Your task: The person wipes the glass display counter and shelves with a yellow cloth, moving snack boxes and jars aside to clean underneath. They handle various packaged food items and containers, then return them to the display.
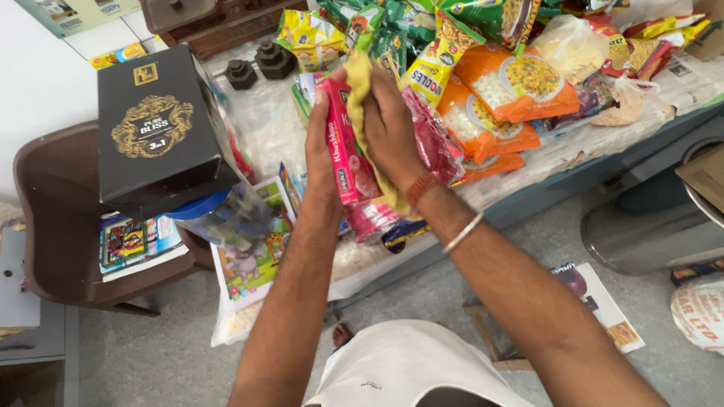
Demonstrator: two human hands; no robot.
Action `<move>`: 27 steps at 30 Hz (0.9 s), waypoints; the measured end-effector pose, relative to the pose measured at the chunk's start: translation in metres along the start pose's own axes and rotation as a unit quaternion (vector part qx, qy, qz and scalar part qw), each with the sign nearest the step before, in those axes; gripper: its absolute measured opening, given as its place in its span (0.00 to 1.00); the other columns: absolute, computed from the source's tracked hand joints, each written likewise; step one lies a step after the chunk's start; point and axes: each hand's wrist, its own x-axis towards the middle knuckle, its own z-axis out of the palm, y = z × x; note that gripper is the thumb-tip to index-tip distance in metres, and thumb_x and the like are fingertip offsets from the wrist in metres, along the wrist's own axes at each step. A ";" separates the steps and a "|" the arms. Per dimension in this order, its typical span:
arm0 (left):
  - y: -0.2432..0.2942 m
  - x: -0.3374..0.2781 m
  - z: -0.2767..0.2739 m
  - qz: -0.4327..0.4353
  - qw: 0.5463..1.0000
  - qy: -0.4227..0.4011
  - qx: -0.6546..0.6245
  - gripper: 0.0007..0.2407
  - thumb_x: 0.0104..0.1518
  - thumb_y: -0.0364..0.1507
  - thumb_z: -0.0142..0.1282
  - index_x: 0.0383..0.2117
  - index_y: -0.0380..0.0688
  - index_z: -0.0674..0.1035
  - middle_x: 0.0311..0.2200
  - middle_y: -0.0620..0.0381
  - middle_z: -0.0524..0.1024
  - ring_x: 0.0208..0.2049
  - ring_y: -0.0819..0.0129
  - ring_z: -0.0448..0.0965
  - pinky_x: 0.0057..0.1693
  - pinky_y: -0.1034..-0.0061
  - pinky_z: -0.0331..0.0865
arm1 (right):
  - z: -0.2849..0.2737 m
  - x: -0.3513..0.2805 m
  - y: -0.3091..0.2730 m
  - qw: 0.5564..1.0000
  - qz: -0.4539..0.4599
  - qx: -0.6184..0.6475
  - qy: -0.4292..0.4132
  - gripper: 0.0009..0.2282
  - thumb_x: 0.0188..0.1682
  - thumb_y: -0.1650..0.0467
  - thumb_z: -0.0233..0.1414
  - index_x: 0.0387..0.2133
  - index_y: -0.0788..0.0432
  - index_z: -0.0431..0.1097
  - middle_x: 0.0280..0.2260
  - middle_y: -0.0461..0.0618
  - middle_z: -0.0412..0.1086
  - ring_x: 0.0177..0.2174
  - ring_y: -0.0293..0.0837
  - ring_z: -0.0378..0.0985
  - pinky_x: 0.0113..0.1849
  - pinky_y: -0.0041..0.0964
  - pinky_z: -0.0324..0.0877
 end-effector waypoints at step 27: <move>0.017 0.035 -0.058 -0.022 0.971 0.234 0.032 0.16 0.56 0.42 0.62 0.37 0.44 0.73 0.23 0.47 0.71 0.21 0.59 0.74 0.30 0.67 0.72 | -0.024 -0.081 -0.015 0.976 -0.087 -0.174 -0.100 0.26 0.55 0.68 0.59 0.65 0.60 0.59 0.58 0.64 0.59 0.58 0.63 0.66 0.57 0.49 0.67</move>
